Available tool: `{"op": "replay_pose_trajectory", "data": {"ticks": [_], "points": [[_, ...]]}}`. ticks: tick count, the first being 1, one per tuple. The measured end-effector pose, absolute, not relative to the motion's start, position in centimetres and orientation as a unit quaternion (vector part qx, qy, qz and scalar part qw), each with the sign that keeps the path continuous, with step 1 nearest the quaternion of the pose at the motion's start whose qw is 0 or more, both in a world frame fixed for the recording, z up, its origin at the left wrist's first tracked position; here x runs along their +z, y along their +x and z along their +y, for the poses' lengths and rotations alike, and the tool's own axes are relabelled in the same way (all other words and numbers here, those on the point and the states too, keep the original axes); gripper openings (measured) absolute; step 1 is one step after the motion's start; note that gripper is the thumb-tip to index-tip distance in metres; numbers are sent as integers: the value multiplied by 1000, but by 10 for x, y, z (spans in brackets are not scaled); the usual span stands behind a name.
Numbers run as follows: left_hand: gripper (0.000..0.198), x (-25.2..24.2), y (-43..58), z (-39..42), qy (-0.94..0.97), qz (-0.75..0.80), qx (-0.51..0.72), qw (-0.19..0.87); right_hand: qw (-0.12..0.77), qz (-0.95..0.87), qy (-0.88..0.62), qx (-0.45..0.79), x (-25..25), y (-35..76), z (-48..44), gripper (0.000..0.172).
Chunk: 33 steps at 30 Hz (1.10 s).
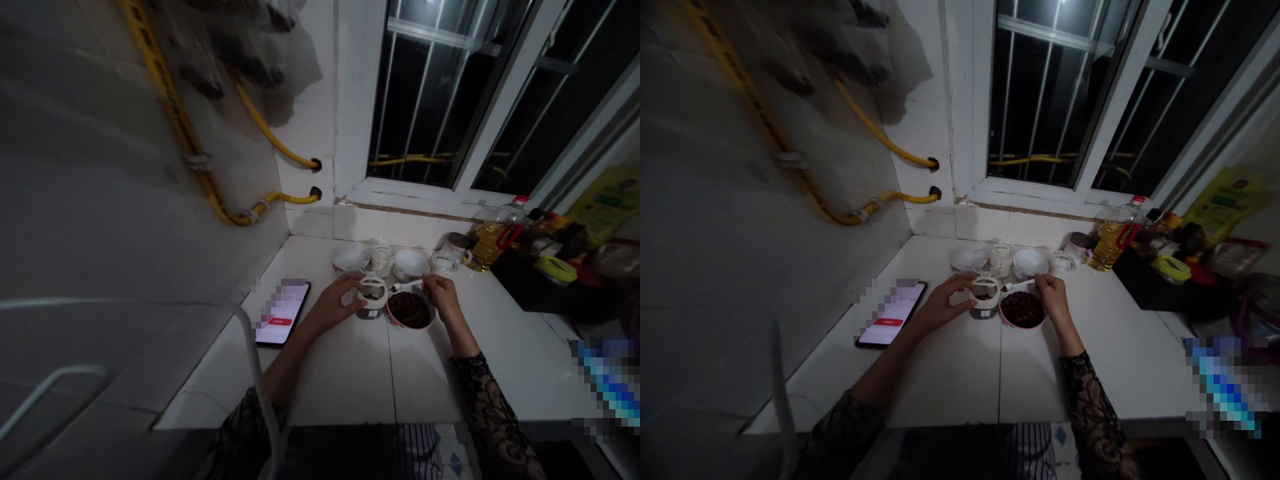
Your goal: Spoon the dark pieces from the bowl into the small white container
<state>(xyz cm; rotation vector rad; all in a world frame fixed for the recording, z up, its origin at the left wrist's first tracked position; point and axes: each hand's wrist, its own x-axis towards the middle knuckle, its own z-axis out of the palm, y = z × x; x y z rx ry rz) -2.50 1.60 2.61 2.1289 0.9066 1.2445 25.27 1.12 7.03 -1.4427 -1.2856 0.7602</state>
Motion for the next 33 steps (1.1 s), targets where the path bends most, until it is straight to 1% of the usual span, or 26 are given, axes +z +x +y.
{"op": "replay_pose_trajectory", "data": {"ticks": [3,5,8,10,12,15,16,19,22,25,27,33], "points": [[17,25,-25,16,783,330,460,258,530,-581,-584,199,73,233,6,53],[17,25,-25,16,782,330,462,258,522,-634,-562,97,73,219,-1,50],[17,25,-24,16,781,331,462,258,453,-747,-485,-43,71,202,-13,43],[17,25,-24,16,782,330,463,257,412,-792,-438,-105,70,200,-17,40],[17,26,-24,16,782,329,463,256,416,-787,-437,-130,70,208,-18,40],[16,26,-24,16,783,328,464,254,454,-729,-501,-102,75,234,-14,43],[17,26,-25,16,783,328,465,253,449,-719,-525,-79,76,245,-12,44],[17,26,-25,16,784,328,464,251,371,-724,-582,-17,77,270,-8,46],[16,27,-25,15,786,326,463,247,287,-734,-615,19,73,276,-6,44],[17,27,-25,14,789,329,460,240,246,-749,-613,54,69,268,-6,39],[17,27,-25,14,789,331,460,237,251,-749,-608,79,67,265,-6,38],[18,26,-26,15,793,325,459,233,346,-692,-611,166,67,279,-1,45]]}}
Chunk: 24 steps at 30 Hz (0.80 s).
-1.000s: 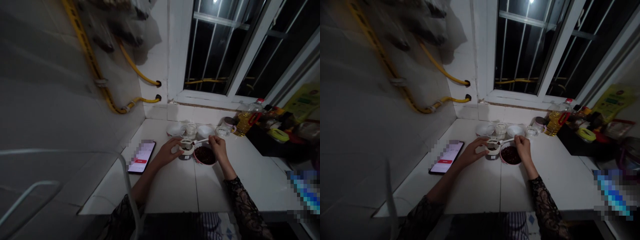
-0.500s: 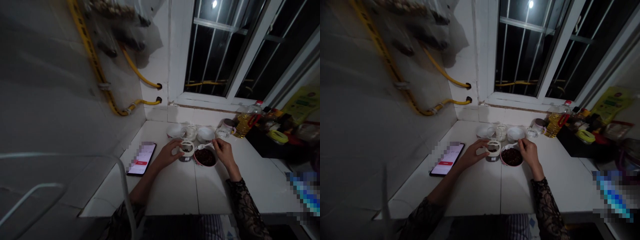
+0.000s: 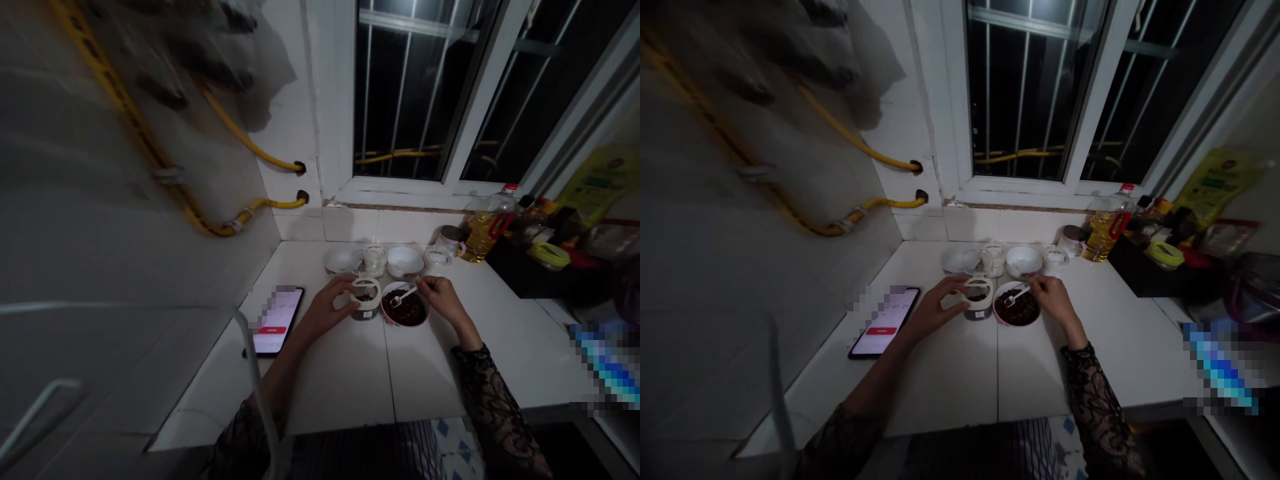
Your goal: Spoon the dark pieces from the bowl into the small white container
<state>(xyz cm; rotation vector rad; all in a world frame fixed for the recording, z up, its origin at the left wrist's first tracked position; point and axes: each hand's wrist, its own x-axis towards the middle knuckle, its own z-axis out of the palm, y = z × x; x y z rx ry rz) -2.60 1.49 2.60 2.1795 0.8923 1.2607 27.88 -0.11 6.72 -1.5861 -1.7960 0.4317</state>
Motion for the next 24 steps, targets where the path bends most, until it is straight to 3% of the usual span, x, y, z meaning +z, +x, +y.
{"op": "replay_pose_trajectory", "data": {"ticks": [18,24], "points": [[20,28,-27,13,797,338,442,235,404,-594,-633,288,68,286,1,49],[20,27,-26,14,793,339,446,239,399,-601,-641,262,63,285,3,46]]}}
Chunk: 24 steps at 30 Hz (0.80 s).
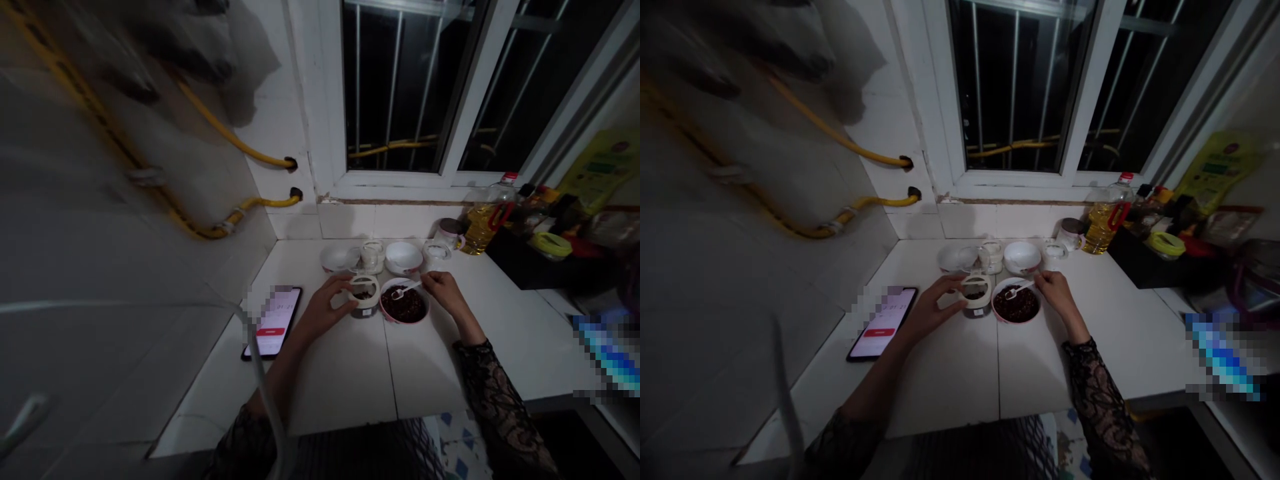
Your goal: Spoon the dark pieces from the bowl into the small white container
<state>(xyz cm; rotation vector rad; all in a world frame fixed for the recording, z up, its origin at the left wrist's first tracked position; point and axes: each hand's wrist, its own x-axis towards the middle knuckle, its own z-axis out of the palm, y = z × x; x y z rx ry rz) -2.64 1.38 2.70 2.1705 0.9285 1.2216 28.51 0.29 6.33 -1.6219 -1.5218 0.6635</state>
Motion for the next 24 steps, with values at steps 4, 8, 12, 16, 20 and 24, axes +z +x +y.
{"op": "replay_pose_trajectory", "data": {"ticks": [4,8,12,16,20,24], "points": [[18,26,-26,14,791,339,448,241,401,-599,-645,254,58,288,6,43],[19,27,-26,14,787,345,448,246,413,-577,-645,283,55,288,8,44],[17,27,-26,13,789,346,445,247,422,-572,-642,286,55,285,8,45],[18,26,-26,14,787,341,453,243,423,-572,-635,299,59,288,8,49],[18,28,-26,13,786,347,451,241,413,-610,-647,197,64,289,2,48],[16,30,-26,12,790,350,440,245,335,-688,-634,112,69,273,-9,42]]}}
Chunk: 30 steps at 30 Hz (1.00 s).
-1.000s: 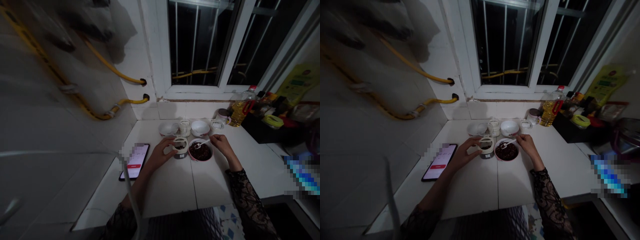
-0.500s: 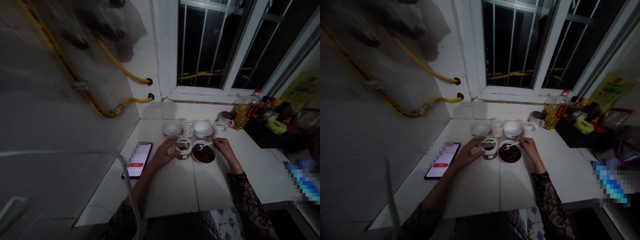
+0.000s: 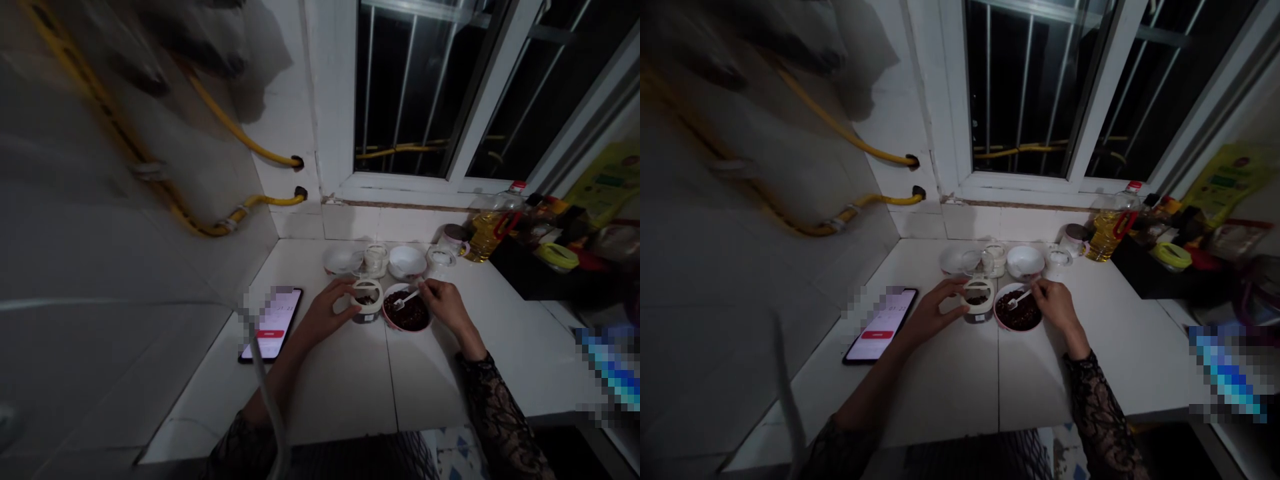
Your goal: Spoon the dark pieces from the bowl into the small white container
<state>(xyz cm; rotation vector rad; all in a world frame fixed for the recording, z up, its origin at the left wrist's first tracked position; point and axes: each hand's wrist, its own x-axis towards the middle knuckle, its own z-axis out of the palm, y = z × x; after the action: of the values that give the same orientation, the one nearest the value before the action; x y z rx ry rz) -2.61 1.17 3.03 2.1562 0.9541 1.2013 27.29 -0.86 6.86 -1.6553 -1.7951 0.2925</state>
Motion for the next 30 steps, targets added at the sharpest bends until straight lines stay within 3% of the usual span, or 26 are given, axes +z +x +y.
{"op": "replay_pose_trajectory", "data": {"ticks": [3,11,17,26,30], "points": [[17,29,-26,12,787,349,446,243,305,-714,-618,124,69,261,-12,39],[16,26,-27,12,787,355,444,240,395,-623,-628,248,67,280,-4,49],[18,27,-27,12,785,346,449,249,409,-566,-637,327,64,279,1,49],[16,27,-26,13,783,350,448,252,452,-537,-636,320,66,277,5,48],[17,26,-26,14,785,343,451,250,511,-569,-600,235,74,250,-1,50]]}}
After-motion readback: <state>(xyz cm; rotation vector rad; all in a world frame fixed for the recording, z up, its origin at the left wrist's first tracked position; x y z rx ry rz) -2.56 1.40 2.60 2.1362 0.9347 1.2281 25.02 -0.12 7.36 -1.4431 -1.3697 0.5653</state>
